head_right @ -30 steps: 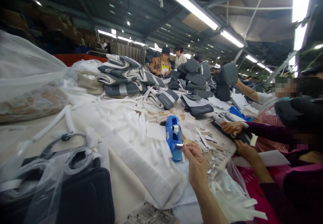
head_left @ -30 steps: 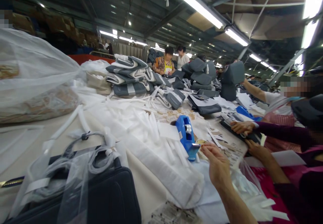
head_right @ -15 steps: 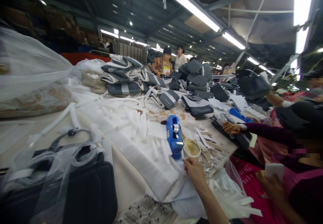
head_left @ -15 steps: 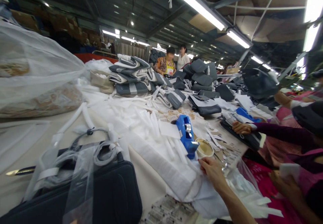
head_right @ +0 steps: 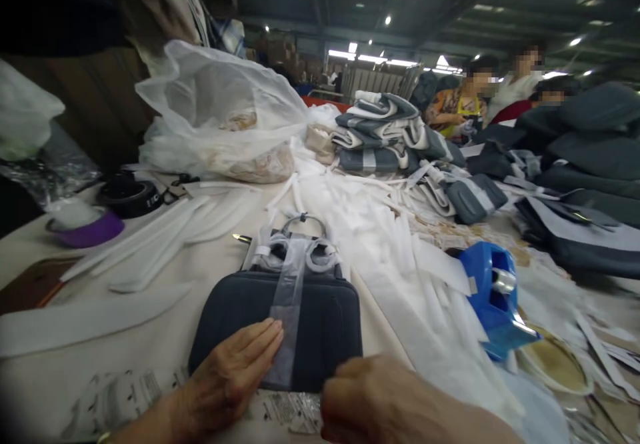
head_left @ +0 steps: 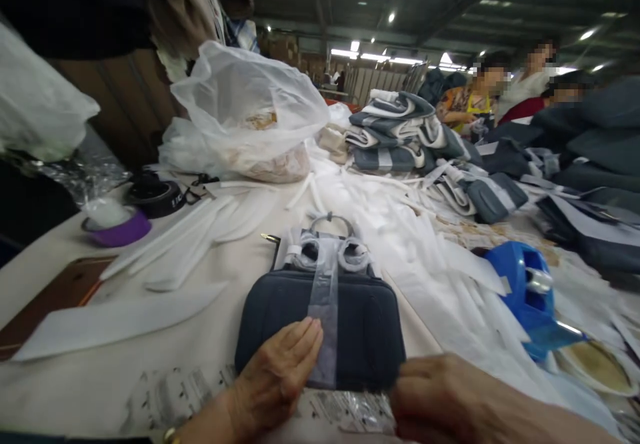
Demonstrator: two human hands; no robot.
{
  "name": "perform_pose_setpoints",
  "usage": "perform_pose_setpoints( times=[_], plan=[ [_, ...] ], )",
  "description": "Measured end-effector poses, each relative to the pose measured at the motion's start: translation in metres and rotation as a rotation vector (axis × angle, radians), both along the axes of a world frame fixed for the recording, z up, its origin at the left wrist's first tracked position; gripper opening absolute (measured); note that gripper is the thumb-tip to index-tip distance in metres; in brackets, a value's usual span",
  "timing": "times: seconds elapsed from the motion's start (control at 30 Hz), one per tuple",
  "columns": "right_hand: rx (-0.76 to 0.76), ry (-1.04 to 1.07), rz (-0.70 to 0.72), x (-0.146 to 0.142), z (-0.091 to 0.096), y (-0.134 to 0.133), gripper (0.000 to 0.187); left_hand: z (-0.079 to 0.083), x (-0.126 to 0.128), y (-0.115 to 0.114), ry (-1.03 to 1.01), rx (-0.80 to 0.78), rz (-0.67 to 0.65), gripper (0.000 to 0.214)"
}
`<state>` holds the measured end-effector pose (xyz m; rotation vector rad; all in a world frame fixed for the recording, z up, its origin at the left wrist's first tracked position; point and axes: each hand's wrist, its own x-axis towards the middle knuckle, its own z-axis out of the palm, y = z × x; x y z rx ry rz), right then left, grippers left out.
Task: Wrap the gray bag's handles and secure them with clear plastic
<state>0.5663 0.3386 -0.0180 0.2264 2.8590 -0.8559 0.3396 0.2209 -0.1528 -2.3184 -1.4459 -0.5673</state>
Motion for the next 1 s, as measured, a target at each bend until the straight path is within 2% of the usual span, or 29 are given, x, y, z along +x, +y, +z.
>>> perform_pose_setpoints(
  times=[0.07, 0.13, 0.23, 0.3, 0.47, 0.63, 0.8, 0.93, 1.0],
  plan=[
    [0.068, -0.129, 0.083, -0.040, 0.005, 0.008, 0.019, -0.004, -0.001, -0.002, -0.007, -0.021, -0.005, 0.047],
    [0.200, -0.213, 0.118, -0.070, 0.000, 0.021, 0.018, -0.007, -0.001, -0.003, -0.015, -0.033, -0.011, 0.048],
    [0.409, -0.262, 0.129, -0.097, -0.015, 0.037, 0.016, -0.010, -0.001, -0.003, -0.034, -0.024, -0.008, 0.047],
    [0.494, -0.252, 0.151, -0.107, -0.023, 0.043, 0.014, -0.010, -0.001, -0.002, -0.055, -0.009, -0.002, 0.045],
    [0.574, -0.288, 0.198, -0.128, -0.027, 0.042, 0.014, -0.008, -0.002, -0.001, -0.082, -0.015, -0.012, 0.043],
    [0.602, -0.355, 0.067, -0.143, -0.026, 0.041, 0.012, -0.007, -0.003, -0.002, -0.053, -0.071, -0.029, 0.042],
    [0.594, -0.307, -0.012, -0.140, -0.032, 0.046, 0.011, -0.006, -0.002, -0.001, -0.071, -0.046, -0.020, 0.042],
    [0.606, -0.229, -0.111, -0.137, -0.033, 0.063, 0.031, -0.006, -0.002, -0.002, -0.060, -0.028, -0.007, 0.043],
    [0.607, -0.190, -0.151, -0.136, -0.031, 0.074, 0.031, -0.007, -0.002, -0.002, -0.055, -0.038, -0.003, 0.044]
  ],
)
